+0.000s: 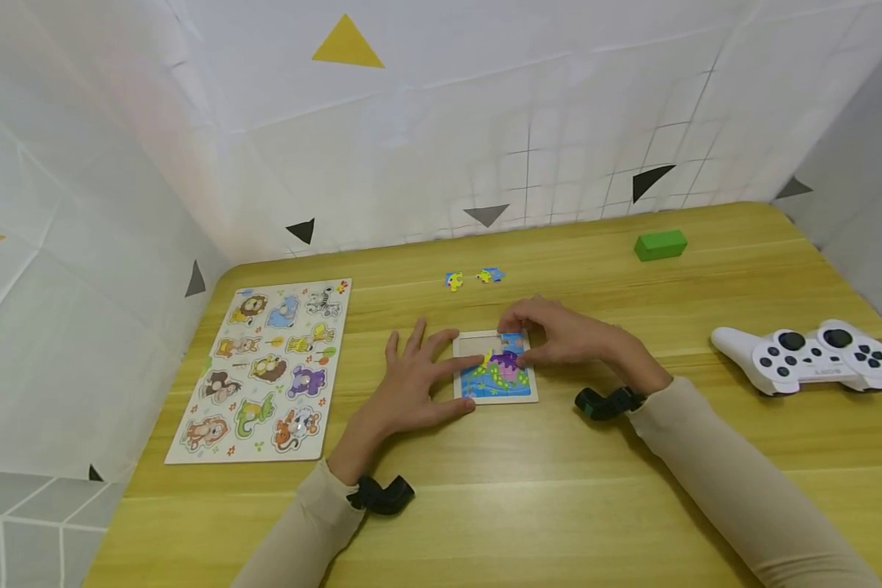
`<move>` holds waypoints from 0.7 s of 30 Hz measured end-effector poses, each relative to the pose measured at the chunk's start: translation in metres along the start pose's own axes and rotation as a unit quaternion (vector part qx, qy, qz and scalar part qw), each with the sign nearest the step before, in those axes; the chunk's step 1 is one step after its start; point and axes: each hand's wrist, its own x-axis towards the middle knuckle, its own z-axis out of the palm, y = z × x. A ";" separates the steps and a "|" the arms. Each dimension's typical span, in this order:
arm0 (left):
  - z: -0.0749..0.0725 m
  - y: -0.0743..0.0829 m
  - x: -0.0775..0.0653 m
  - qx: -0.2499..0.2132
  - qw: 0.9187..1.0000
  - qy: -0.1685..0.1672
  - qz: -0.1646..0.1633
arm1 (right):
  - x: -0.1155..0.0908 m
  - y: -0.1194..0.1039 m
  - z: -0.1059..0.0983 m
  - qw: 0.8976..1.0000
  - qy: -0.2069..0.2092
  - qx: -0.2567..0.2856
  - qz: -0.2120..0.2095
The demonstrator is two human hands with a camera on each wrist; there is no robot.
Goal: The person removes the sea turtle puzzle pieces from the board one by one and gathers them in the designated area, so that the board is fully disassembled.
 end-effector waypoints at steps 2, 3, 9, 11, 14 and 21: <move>0.000 0.000 0.000 0.000 1.000 0.000 0.000 | 0.001 0.002 0.000 1.000 -0.004 0.009 -0.006; 0.000 0.000 0.000 -0.001 1.000 -0.001 -0.001 | 0.001 0.003 0.000 1.000 -0.005 0.011 -0.007; -0.001 0.002 -0.001 0.003 1.000 -0.006 -0.003 | -0.001 0.005 0.000 1.000 -0.006 0.012 -0.007; -0.001 0.002 -0.001 0.003 1.000 -0.004 -0.003 | -0.002 0.005 -0.001 1.000 -0.004 0.018 -0.008; -0.001 0.002 -0.001 -0.001 1.000 0.000 -0.001 | -0.002 0.004 -0.002 1.000 -0.002 0.025 -0.004; -0.002 0.002 -0.001 0.002 1.000 0.002 0.001 | -0.003 0.003 -0.003 1.000 0.008 0.018 0.021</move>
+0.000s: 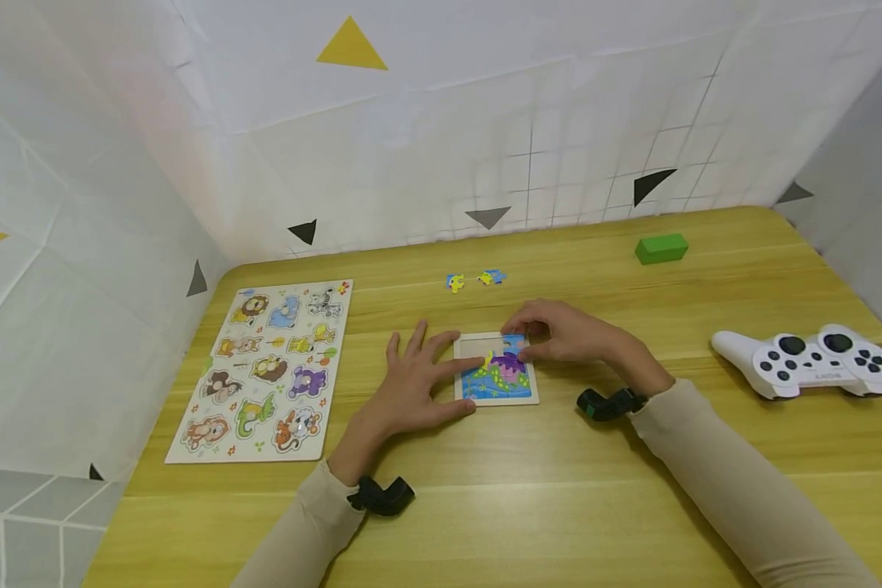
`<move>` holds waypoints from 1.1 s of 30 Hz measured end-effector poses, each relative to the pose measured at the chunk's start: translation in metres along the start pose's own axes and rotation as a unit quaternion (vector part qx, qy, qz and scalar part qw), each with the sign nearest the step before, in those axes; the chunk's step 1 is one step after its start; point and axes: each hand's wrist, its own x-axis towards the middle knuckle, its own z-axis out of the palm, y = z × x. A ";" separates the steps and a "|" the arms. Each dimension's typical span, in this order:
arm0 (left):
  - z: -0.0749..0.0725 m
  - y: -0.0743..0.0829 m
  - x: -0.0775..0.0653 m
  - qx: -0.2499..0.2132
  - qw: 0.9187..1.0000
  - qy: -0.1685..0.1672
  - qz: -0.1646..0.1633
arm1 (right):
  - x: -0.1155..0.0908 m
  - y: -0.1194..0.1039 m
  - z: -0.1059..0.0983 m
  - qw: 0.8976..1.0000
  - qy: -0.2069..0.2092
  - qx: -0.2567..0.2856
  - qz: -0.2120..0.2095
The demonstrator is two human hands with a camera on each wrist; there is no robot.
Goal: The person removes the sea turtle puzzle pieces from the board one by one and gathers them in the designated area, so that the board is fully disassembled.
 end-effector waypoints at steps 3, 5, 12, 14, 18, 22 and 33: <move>0.000 0.000 0.000 0.003 1.000 -0.002 -0.002 | -0.001 0.000 -0.001 1.000 0.006 -0.005 0.005; 0.001 0.000 0.000 0.004 1.000 -0.005 -0.004 | -0.001 0.000 -0.001 1.000 0.009 -0.009 0.004; 0.001 -0.001 0.000 0.006 1.000 -0.009 -0.007 | -0.002 0.005 -0.002 1.000 0.018 -0.020 0.007; 0.001 -0.001 0.000 0.006 1.000 -0.009 -0.007 | -0.002 0.006 -0.003 1.000 0.022 -0.018 0.005; 0.000 0.000 0.000 0.007 1.000 -0.008 -0.006 | -0.003 0.008 -0.003 1.000 0.030 -0.010 0.001; 0.001 0.000 0.000 0.006 1.000 -0.007 -0.004 | -0.002 0.010 -0.004 0.999 0.036 -0.006 0.000; 0.000 0.000 0.000 0.006 1.000 -0.006 -0.003 | -0.002 0.024 -0.008 0.997 0.078 -0.010 0.000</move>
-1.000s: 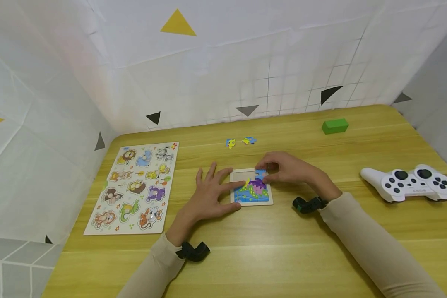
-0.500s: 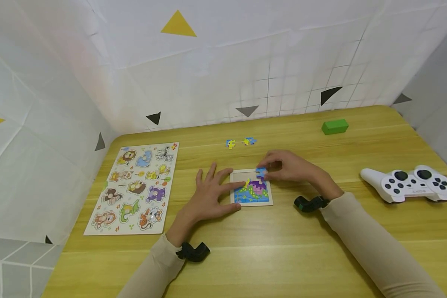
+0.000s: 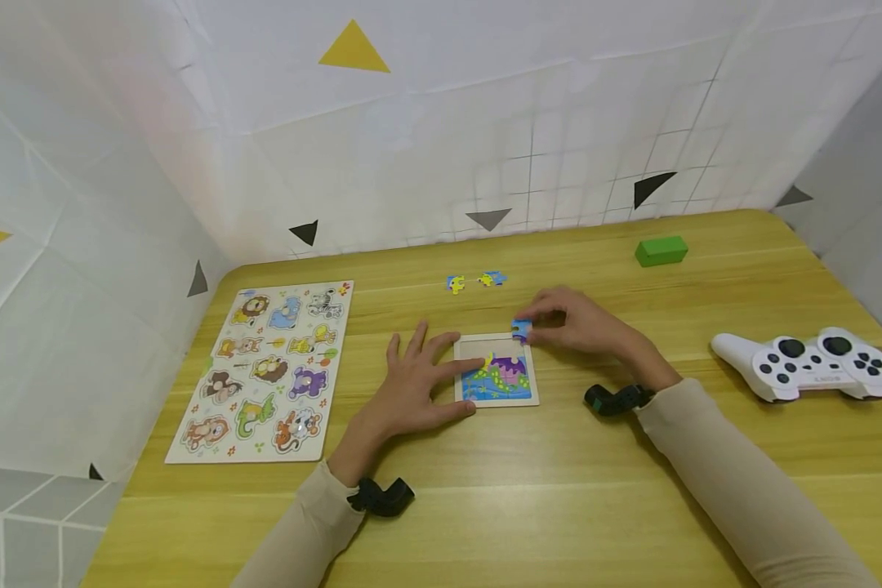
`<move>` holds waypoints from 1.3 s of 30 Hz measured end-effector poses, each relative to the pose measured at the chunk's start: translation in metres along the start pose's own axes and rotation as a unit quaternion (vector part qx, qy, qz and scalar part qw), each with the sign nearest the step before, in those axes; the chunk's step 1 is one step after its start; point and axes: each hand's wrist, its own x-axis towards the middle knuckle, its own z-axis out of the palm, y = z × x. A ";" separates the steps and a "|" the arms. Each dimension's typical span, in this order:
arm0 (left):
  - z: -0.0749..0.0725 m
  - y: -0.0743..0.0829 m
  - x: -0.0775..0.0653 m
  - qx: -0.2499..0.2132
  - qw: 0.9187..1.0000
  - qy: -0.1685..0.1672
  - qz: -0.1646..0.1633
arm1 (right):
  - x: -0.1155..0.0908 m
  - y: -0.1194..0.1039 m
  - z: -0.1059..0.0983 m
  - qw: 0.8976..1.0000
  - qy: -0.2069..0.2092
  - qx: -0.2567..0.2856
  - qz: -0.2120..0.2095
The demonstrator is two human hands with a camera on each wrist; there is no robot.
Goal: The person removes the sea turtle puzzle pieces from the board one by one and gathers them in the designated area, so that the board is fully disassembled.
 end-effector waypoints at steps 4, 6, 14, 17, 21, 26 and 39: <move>-0.001 0.001 0.000 0.000 1.000 -0.002 0.001 | -0.001 0.006 -0.002 1.000 0.013 -0.003 0.009; -0.001 0.001 0.000 0.001 1.000 -0.002 0.001 | -0.001 0.008 -0.004 1.000 0.021 -0.005 0.006; -0.001 0.000 -0.001 -0.001 1.000 -0.002 0.002 | -0.005 0.014 -0.009 0.998 0.056 -0.037 0.017; -0.002 0.001 -0.001 -0.001 1.000 0.000 0.002 | -0.006 0.016 -0.011 0.996 0.067 -0.048 0.027; -0.002 0.002 -0.002 -0.003 1.000 0.002 0.005 | -0.008 0.021 -0.014 0.996 0.068 -0.044 0.025; -0.002 0.002 -0.001 -0.003 1.000 0.003 0.006 | -0.006 0.030 -0.016 0.997 0.063 -0.019 0.031; -0.003 0.003 0.000 -0.002 1.000 0.001 0.005 | 0.018 0.046 -0.027 0.997 0.057 -0.046 0.031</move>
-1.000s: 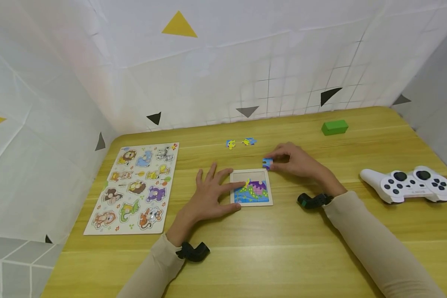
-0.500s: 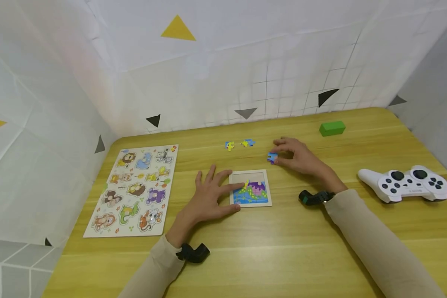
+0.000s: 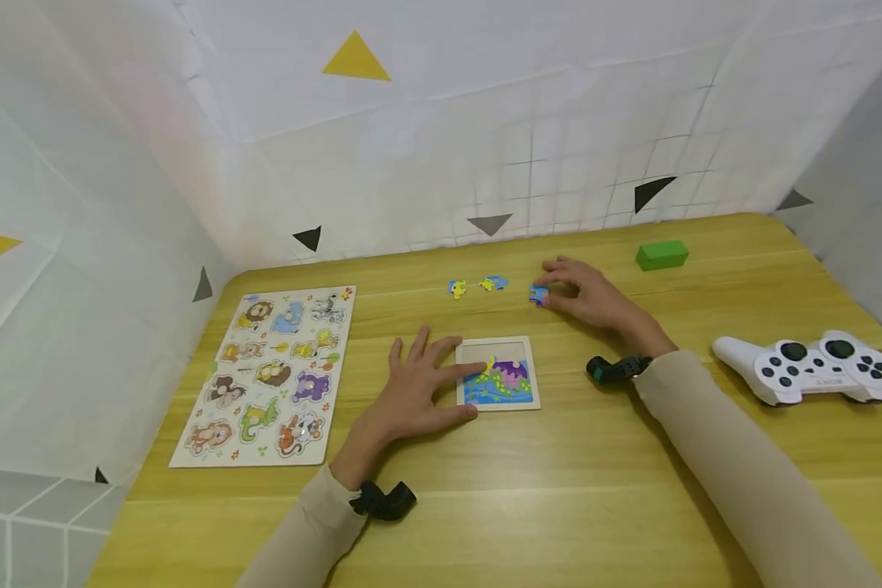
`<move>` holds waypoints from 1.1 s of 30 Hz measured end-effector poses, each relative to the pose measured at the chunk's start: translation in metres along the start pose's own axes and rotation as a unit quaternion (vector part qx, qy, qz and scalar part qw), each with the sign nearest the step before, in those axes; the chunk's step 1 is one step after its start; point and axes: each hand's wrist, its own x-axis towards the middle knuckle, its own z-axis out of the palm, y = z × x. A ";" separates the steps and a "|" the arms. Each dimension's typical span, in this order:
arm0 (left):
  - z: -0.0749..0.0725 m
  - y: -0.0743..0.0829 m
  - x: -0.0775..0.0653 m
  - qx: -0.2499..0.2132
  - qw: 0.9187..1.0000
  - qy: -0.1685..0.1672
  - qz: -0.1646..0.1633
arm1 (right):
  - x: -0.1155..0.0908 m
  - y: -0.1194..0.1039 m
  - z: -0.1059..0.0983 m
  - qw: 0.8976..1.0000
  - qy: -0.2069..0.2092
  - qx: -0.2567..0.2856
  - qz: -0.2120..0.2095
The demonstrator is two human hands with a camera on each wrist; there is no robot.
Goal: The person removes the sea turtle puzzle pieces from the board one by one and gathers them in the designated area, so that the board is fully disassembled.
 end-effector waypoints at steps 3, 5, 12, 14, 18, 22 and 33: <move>0.002 0.000 0.000 -0.002 1.000 -0.003 -0.001 | 0.005 0.002 -0.002 1.000 -0.001 -0.004 0.007; 0.003 0.000 0.000 -0.001 1.000 -0.003 -0.002 | 0.008 0.002 -0.002 1.000 -0.001 -0.006 0.012; 0.003 0.001 -0.001 -0.005 1.000 0.000 -0.001 | 0.019 0.004 -0.002 1.000 -0.001 -0.029 0.002; 0.003 0.000 -0.001 -0.004 1.000 -0.002 -0.002 | 0.022 0.005 -0.002 1.000 0.000 -0.029 0.000; 0.003 0.000 -0.001 -0.003 1.000 -0.002 -0.002 | 0.027 0.005 -0.001 0.999 0.004 -0.035 0.000; 0.004 -0.001 0.000 -0.001 1.000 -0.002 -0.002 | 0.031 0.005 0.000 0.999 0.010 -0.048 0.003; 0.005 -0.004 0.002 0.010 1.000 0.007 0.003 | 0.036 0.003 -0.002 0.998 0.022 -0.051 0.001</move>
